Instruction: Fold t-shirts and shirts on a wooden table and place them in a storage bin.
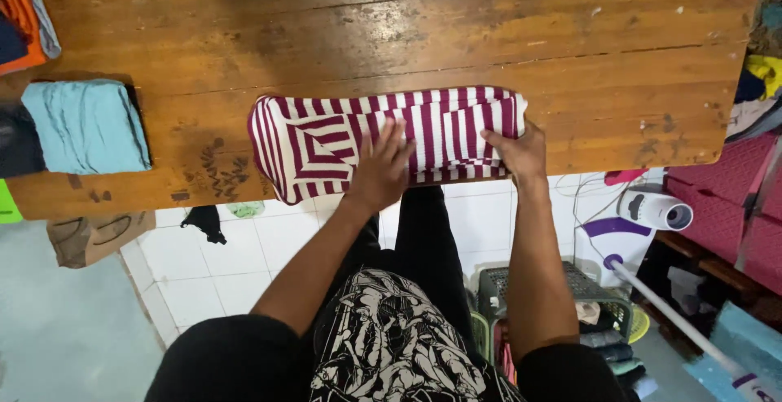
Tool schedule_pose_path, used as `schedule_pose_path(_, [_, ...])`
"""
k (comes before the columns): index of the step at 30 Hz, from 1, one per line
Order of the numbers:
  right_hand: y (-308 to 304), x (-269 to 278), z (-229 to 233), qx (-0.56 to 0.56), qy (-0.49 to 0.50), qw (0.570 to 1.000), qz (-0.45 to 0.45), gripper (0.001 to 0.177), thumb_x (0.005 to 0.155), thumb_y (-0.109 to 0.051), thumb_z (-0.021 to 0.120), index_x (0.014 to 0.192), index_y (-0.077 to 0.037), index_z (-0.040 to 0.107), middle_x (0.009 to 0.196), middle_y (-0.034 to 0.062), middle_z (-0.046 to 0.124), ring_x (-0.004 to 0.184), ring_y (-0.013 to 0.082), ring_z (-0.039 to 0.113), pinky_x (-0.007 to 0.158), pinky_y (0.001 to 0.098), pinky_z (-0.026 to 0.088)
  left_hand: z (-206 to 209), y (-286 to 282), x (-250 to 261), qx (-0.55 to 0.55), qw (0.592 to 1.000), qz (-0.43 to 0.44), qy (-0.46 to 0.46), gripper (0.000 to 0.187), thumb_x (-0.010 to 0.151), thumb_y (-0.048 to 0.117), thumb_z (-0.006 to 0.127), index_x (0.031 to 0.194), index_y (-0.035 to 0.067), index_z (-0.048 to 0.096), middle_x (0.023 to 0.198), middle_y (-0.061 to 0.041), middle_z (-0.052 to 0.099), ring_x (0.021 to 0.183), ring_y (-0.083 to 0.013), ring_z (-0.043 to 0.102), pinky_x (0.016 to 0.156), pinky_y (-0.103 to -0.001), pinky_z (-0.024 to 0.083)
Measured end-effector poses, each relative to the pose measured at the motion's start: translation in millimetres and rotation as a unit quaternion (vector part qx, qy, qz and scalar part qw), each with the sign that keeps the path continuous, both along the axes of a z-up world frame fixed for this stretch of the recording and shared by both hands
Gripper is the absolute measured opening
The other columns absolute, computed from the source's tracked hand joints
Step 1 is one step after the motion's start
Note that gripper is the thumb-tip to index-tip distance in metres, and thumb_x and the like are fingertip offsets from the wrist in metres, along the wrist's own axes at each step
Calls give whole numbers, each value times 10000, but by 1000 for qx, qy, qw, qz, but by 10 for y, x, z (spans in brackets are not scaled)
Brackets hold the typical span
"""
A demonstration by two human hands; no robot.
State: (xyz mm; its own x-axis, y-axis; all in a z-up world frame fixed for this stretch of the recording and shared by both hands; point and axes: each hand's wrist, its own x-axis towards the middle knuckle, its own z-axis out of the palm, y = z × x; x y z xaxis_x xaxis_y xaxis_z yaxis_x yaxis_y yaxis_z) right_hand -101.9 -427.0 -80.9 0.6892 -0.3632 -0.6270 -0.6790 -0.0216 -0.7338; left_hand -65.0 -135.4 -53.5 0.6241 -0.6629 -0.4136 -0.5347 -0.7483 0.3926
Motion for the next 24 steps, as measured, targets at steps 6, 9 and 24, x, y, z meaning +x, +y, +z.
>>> schedule_pose_path(6, [328, 50, 489, -117, -65, 991, -9, 456, 779, -21, 823, 1157, 21, 571, 1064, 141, 752, 919, 234, 742, 829, 350, 616, 0, -304, -210, -282, 946, 155, 35, 585, 1001, 362, 686, 1487, 105, 485, 1597, -165, 482, 1503, -309, 455, 1265, -536, 356])
schedule_pose_path(9, [737, 31, 788, -264, -237, 931, 90, 567, 732, 19, 805, 1249, 33, 572, 1129, 217, 673, 1022, 350, 681, 909, 416, 560, 97, -393, -127, -344, 880, 268, 189, 578, 1040, 389, 641, 1487, 61, 479, 1511, -195, 551, 1439, -321, 524, 1219, -488, 410])
schedule_pose_path(24, [1355, -48, 752, -235, -227, 918, 224, 399, 977, -104, 624, 1364, -9, 614, 1534, 196, 524, 1428, 411, 462, 1195, 500, 362, 90, 96, 125, -317, 725, 548, 270, 383, 957, 322, 702, 1178, 14, 647, 1065, -92, 749, 925, -168, 688, 827, -316, 561])
